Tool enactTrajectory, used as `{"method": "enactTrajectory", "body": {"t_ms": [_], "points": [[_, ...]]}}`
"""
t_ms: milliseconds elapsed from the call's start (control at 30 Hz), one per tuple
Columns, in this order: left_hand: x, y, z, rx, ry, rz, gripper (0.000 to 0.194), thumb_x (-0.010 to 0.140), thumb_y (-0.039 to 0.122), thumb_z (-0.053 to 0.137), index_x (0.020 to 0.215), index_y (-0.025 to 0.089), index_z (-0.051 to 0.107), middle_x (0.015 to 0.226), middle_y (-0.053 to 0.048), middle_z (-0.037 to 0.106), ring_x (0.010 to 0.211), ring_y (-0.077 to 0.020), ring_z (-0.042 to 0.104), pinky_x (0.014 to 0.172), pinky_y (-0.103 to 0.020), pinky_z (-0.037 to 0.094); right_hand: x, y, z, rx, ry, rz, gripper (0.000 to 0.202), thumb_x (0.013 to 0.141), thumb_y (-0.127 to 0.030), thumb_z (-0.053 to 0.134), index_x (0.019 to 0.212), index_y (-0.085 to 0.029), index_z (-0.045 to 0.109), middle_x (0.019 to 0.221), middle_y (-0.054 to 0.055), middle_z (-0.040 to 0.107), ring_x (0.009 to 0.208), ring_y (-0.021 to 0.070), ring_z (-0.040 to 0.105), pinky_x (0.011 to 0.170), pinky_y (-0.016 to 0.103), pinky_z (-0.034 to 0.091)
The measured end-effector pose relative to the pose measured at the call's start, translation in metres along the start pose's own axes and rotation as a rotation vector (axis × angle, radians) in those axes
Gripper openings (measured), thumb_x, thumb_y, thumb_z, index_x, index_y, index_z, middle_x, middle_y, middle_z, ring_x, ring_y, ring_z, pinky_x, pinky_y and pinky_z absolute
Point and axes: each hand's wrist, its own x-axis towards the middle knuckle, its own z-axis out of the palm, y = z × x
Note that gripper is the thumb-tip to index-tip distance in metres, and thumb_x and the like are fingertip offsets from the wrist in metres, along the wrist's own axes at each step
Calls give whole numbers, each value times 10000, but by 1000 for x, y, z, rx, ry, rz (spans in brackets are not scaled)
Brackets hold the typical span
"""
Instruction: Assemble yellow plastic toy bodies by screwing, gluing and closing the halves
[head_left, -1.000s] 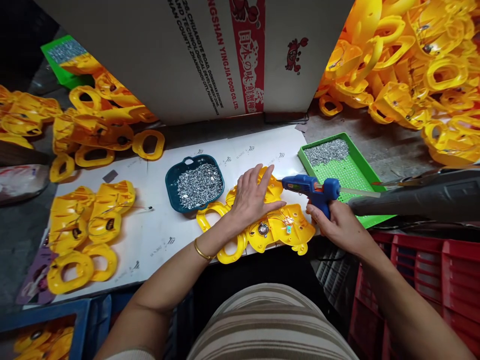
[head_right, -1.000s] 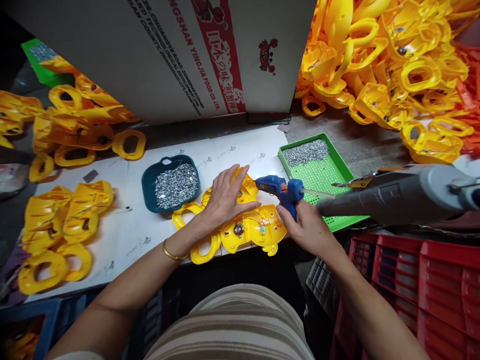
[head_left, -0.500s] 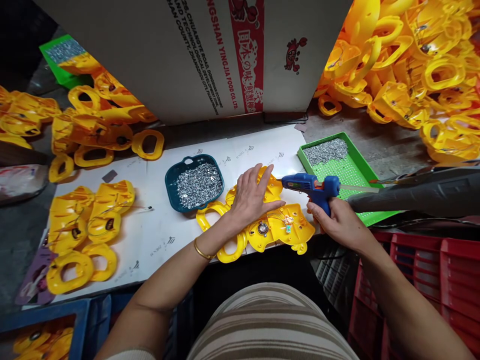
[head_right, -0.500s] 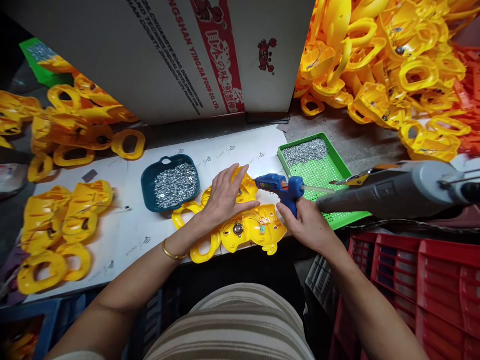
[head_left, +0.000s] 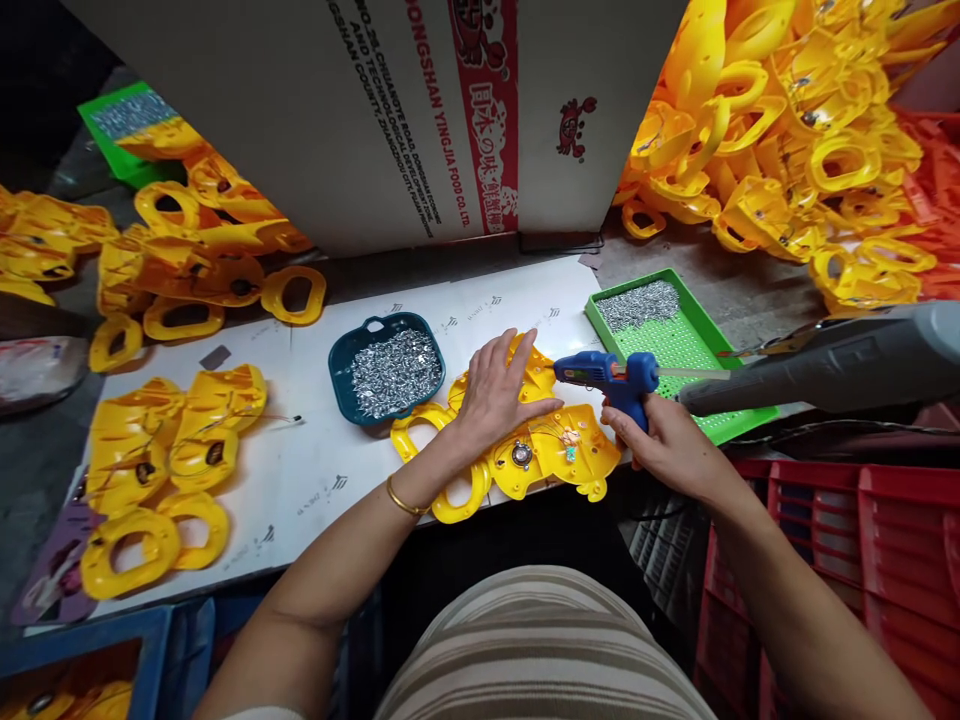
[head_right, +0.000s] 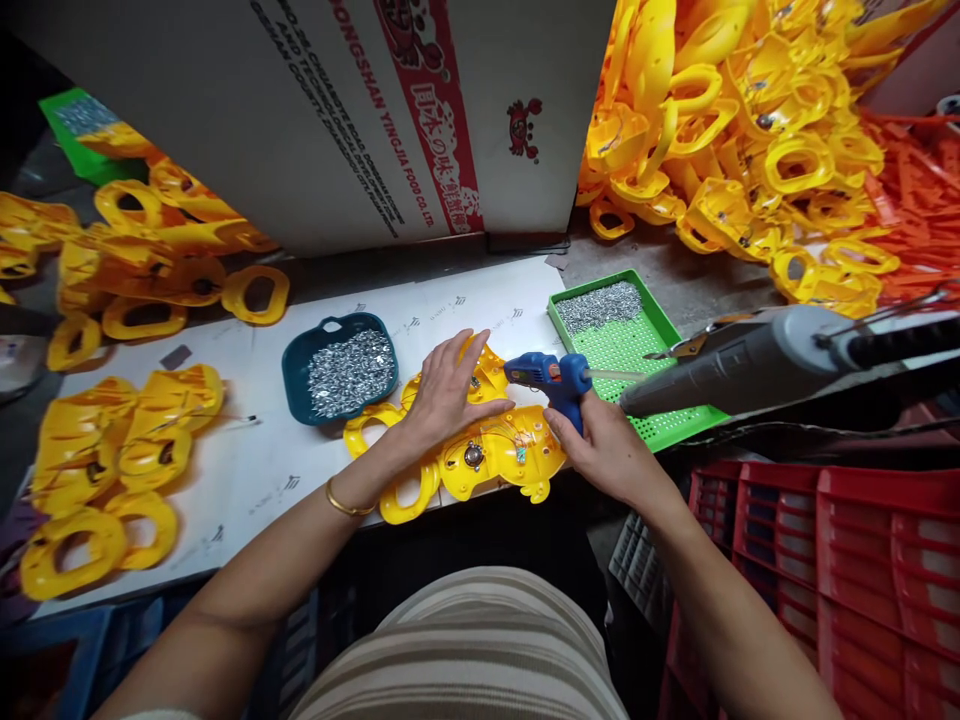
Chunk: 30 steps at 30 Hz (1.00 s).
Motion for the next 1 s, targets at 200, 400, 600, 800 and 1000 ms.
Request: {"method": "enactTrajectory", "body": {"t_ms": [200,400,600,800,1000], "points": [[2,-3,2,5,7,20,927,757,646,647,1475,206,258,1473,-210,344,1333,-380,351,1084,-538,304,-56,13,-14,290,-55,-49,320,847,-481,573,967,-193,641,739,62,685,681,219,651,604,318,526],[2,-8,6,65,57,17,872,775,650,615,1456,201,305,1466,-212,373,1359,-375,345,1121,-577,219,-141,101,-24,599,509,82,403,721,-489,724,1013,-224,637,916,90,709,813,255,693,686,382,592],[6,-7,0,95,101,42,800,826,643,532,1443,161,369,1497,-237,330,1376,-401,309,1123,-618,153,-120,146,-36,685,1022,333,534,725,-701,569,852,-183,580,678,5,592,552,139,599,514,292,536],[-40,9,-27,180,186,134,697,841,619,551,1378,182,467,1461,-195,412,1365,-361,342,1144,-572,127,-51,182,-80,520,888,441,483,540,-596,776,570,-164,563,490,-25,499,419,85,435,390,236,363],[-100,8,-19,228,190,37,704,762,632,651,1308,202,542,1429,-172,463,1354,-364,355,1143,-554,155,17,215,-90,365,653,262,294,665,-424,761,563,-196,607,453,-10,502,408,103,378,430,293,285]]}}
